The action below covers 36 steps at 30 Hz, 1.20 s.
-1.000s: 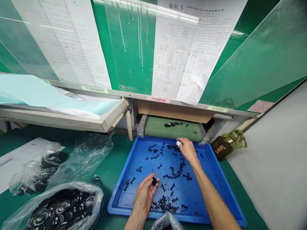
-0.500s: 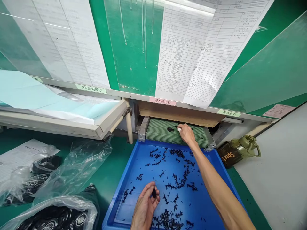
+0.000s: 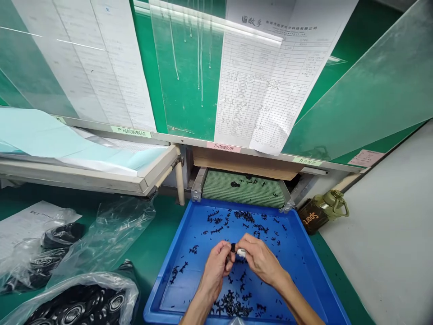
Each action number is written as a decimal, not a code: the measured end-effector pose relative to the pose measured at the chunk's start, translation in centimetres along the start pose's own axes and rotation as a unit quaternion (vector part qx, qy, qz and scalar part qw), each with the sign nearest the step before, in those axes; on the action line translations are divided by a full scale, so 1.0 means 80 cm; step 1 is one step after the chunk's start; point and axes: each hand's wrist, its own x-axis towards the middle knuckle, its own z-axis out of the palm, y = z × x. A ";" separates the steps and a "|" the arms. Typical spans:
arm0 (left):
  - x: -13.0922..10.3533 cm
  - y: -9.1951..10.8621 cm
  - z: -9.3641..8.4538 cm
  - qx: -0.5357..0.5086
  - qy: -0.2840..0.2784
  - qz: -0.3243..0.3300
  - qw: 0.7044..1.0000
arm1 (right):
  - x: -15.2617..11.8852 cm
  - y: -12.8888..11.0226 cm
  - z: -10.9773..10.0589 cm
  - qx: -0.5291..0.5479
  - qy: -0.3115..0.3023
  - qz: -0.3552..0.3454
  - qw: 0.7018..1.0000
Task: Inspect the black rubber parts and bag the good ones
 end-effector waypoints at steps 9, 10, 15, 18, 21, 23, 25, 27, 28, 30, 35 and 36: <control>-0.015 -0.014 0.007 0.073 0.039 0.064 0.994 | -0.009 -0.009 0.016 0.043 0.053 0.090 0.994; -0.015 -0.013 0.007 0.078 0.038 0.066 0.994 | -0.008 -0.009 0.018 0.056 0.053 0.085 0.993; -0.010 -0.016 -0.003 0.105 0.034 0.079 0.991 | 0.001 -0.006 0.029 0.104 0.052 0.053 0.992; -0.005 -0.017 -0.010 0.122 0.024 0.092 0.988 | 0.009 -0.003 0.042 0.125 0.055 0.050 0.989; -0.002 -0.018 -0.015 0.115 0.028 0.098 0.988 | 0.021 0.003 0.057 0.132 0.053 0.076 0.987; -0.002 -0.018 -0.018 0.081 0.047 0.090 0.992 | 0.033 0.010 0.060 0.099 0.029 0.080 0.991; -0.003 -0.018 -0.023 0.021 0.068 0.071 0.995 | 0.049 0.016 0.049 0.022 -0.006 0.086 0.996; -0.004 -0.017 -0.028 -0.051 0.081 0.048 0.994 | 0.071 0.021 0.024 -0.067 -0.013 0.103 0.992; -0.004 -0.017 -0.031 -0.086 0.083 0.039 0.992 | 0.084 0.023 0.007 -0.101 0.002 0.112 0.988; -0.004 -0.017 -0.037 -0.145 0.083 0.024 0.986 | 0.114 0.025 -0.028 -0.182 0.057 0.129 0.973; 0.002 -0.022 -0.043 -0.224 0.083 -0.004 0.971 | 0.202 0.038 -0.082 -0.258 0.064 0.183 0.946; 0.003 -0.023 -0.043 -0.231 0.086 -0.004 0.969 | 0.217 0.043 -0.084 -0.255 0.053 0.188 0.947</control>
